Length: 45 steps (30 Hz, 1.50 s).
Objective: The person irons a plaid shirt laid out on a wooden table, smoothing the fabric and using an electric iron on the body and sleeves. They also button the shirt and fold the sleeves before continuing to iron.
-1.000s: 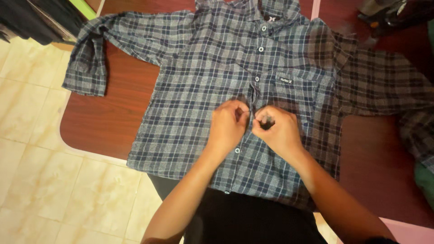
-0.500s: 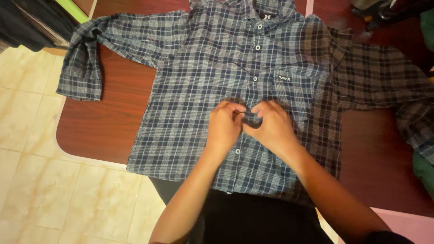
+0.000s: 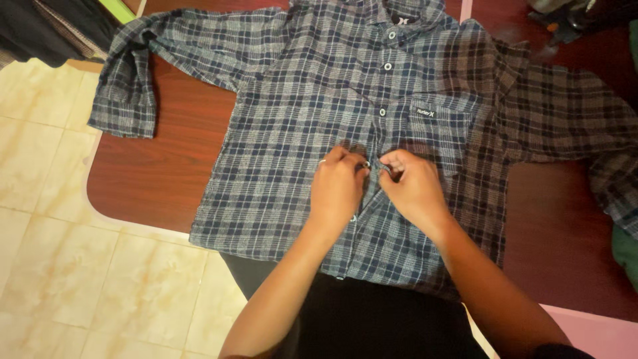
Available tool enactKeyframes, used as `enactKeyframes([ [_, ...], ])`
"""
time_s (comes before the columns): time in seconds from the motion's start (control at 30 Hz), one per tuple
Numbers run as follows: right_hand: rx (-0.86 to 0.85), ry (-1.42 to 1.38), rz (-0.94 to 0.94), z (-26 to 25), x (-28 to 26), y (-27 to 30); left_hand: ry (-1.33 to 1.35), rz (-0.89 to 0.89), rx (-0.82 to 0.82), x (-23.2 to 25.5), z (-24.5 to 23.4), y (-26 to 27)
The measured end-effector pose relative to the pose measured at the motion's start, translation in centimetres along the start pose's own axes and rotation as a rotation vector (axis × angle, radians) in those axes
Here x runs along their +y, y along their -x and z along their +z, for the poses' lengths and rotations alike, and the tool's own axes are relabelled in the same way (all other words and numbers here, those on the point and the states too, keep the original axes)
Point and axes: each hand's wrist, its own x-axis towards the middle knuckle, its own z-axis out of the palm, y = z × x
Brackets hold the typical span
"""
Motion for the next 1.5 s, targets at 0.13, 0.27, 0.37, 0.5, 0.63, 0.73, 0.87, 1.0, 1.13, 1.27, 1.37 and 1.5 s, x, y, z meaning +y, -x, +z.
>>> enactKeyframes([
  [0.13,0.018,0.003,-0.023,-0.4,0.4,0.2,-0.038,-0.019,0.004,0.6,0.4,-0.5],
  [0.27,0.116,-0.032,-0.07,0.4,0.7,0.3,0.123,-0.11,-0.047,0.3,0.3,-0.9],
  [0.37,0.134,-0.059,-0.104,0.8,0.9,0.2,0.249,-0.24,-0.111,0.2,0.3,-1.4],
  [0.5,0.16,-0.06,-0.104,1.0,1.0,0.3,0.318,-0.316,-0.196,-0.2,0.0,-1.8],
  [0.63,0.159,-0.08,-0.121,1.0,0.7,0.4,0.303,-0.344,-0.213,0.0,-0.1,-2.2],
  [0.73,0.193,-0.094,-0.184,1.2,0.6,0.8,0.294,-0.366,-0.194,0.1,0.1,-2.1],
  [0.87,0.199,-0.065,-0.266,1.2,0.4,0.6,0.382,-0.369,-0.189,-0.1,0.0,-2.4],
  [1.0,0.248,0.011,-0.339,1.5,1.0,0.4,0.381,-0.419,-0.277,-0.4,-0.3,-2.5],
  [1.13,0.335,0.114,-0.485,2.0,1.7,0.2,0.368,-0.366,-0.323,-1.0,-0.5,-2.6],
  [1.27,0.317,0.129,-0.479,2.1,1.9,0.0,0.307,-0.313,-0.348,-1.7,-0.7,-2.7],
  [1.37,0.297,0.159,-0.455,2.0,1.9,0.0,0.339,-0.228,-0.332,-1.8,-0.8,-2.8],
  [1.5,0.286,0.133,-0.423,2.1,2.1,-0.1,0.262,-0.271,-0.414,-1.0,-1.8,-3.2],
])
